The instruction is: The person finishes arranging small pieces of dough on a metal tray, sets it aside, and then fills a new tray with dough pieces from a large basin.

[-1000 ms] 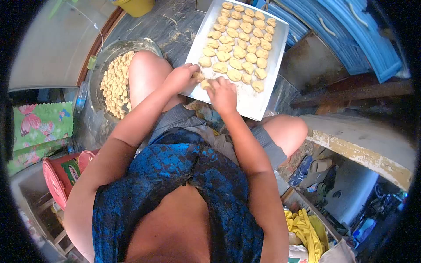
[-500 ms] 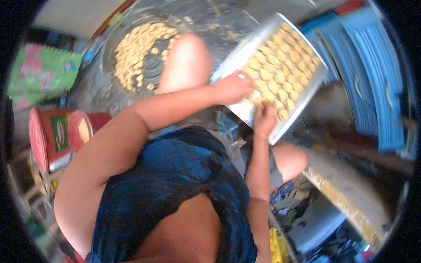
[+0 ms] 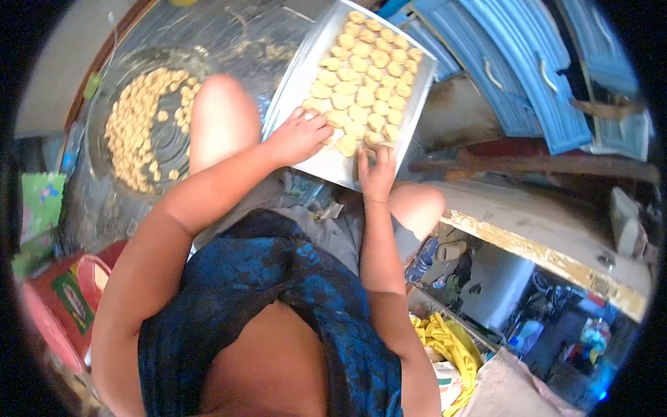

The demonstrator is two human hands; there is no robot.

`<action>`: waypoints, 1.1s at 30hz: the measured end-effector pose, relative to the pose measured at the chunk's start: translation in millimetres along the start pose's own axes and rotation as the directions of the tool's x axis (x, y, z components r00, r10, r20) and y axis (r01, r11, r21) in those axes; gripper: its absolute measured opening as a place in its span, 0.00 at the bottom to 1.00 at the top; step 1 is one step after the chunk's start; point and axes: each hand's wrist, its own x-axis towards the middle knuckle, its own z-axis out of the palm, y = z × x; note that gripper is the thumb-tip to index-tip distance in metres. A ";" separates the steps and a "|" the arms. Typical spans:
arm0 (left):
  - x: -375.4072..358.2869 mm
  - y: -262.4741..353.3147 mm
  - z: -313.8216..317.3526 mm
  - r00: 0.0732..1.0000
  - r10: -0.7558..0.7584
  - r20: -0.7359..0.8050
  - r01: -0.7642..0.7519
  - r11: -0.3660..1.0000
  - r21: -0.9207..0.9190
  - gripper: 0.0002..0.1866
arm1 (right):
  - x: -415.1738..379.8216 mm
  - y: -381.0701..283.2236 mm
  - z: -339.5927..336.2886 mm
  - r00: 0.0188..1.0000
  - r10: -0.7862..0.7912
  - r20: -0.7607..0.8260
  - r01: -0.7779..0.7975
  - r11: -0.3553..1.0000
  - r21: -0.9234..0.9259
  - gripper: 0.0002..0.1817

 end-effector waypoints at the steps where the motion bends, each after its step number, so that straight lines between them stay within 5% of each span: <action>1: 0.9 0.4 -1.6 1.000 -0.029 0.006 0.029 0.999 -0.030 0.10 | -1.4 6.8 -2.0 0.998 0.063 0.008 -0.063 0.997 -0.041 0.13; 6: 1.8 -5.4 1.9 0.999 -0.009 0.036 0.009 1.000 -0.010 0.13 | 0.6 7.3 -4.2 0.979 0.188 0.075 -0.186 0.982 -0.037 0.14; 9: 0.7 -7.6 -4.6 1.000 -0.015 0.026 0.014 1.000 0.025 0.13 | 14.3 9.1 -6.7 0.985 0.159 -0.063 -0.161 0.986 -0.030 0.13; 10: 0.3 -8.0 -8.7 0.999 -0.034 0.035 0.035 0.999 -0.030 0.13 | 20.9 14.9 -9.5 0.956 0.288 -0.061 -0.290 0.957 -0.019 0.13; 13: 1.2 -10.7 -5.3 0.999 0.006 -0.045 -0.012 0.989 -0.144 0.12 | 66.2 36.9 -16.8 0.945 0.248 -0.213 -0.253 0.968 0.005 0.14; 17: 5.0 -12.0 -9.9 0.999 -0.049 0.018 0.051 0.991 -0.121 0.14 | 150.1 90.1 1.0 0.955 0.191 -0.228 -0.204 0.978 -0.035 0.21; 21: 12.8 -16.0 -16.9 0.996 -0.078 -0.035 0.073 0.988 -0.139 0.14 | 212.6 98.0 27.8 0.911 0.394 -0.126 -0.397 0.918 -0.001 0.29; 33: 22.1 -16.9 -12.3 0.984 -0.176 -0.018 0.171 0.973 -0.157 0.13 | 240.4 106.9 37.2 0.858 0.508 -0.075 -0.507 0.861 0.034 0.34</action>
